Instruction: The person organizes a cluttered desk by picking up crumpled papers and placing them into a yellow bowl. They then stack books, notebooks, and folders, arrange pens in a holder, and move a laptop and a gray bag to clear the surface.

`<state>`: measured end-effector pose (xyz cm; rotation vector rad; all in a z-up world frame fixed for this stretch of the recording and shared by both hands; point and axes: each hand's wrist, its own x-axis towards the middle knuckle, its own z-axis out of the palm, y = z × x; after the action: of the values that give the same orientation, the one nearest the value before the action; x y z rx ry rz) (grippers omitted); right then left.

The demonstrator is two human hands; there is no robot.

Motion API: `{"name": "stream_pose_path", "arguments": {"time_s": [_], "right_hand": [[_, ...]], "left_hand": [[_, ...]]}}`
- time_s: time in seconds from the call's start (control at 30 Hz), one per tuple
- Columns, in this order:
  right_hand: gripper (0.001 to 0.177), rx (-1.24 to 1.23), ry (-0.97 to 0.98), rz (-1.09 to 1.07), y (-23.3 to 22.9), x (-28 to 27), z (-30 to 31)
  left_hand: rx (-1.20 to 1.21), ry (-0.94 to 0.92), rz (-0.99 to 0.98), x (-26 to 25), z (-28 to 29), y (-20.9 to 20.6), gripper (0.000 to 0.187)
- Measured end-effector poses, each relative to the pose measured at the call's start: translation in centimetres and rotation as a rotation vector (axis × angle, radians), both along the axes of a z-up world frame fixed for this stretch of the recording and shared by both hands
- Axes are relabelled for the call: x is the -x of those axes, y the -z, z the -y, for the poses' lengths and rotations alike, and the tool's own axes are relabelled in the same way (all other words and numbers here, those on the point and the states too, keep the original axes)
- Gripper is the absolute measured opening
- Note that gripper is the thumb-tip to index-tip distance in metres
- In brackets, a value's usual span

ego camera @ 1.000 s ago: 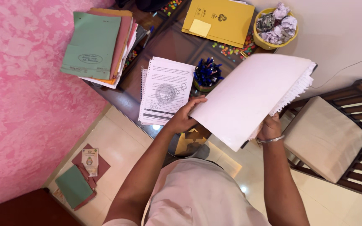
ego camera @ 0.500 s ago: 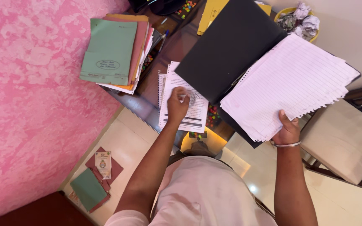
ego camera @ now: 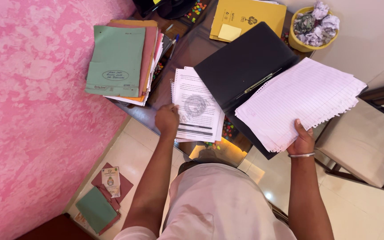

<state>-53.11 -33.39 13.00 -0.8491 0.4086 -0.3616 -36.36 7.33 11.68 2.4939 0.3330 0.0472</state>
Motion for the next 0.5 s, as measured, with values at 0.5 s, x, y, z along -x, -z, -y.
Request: {"name": "stream_pose_path", "arguments": {"time_s": [0.5], "right_hand": [[0.045,-0.027,0.024,-0.037,4.8,4.1,1.2]], "left_hand": [[0.660,-0.051,0.674,-4.5,-2.2,-5.1,0.026]]}}
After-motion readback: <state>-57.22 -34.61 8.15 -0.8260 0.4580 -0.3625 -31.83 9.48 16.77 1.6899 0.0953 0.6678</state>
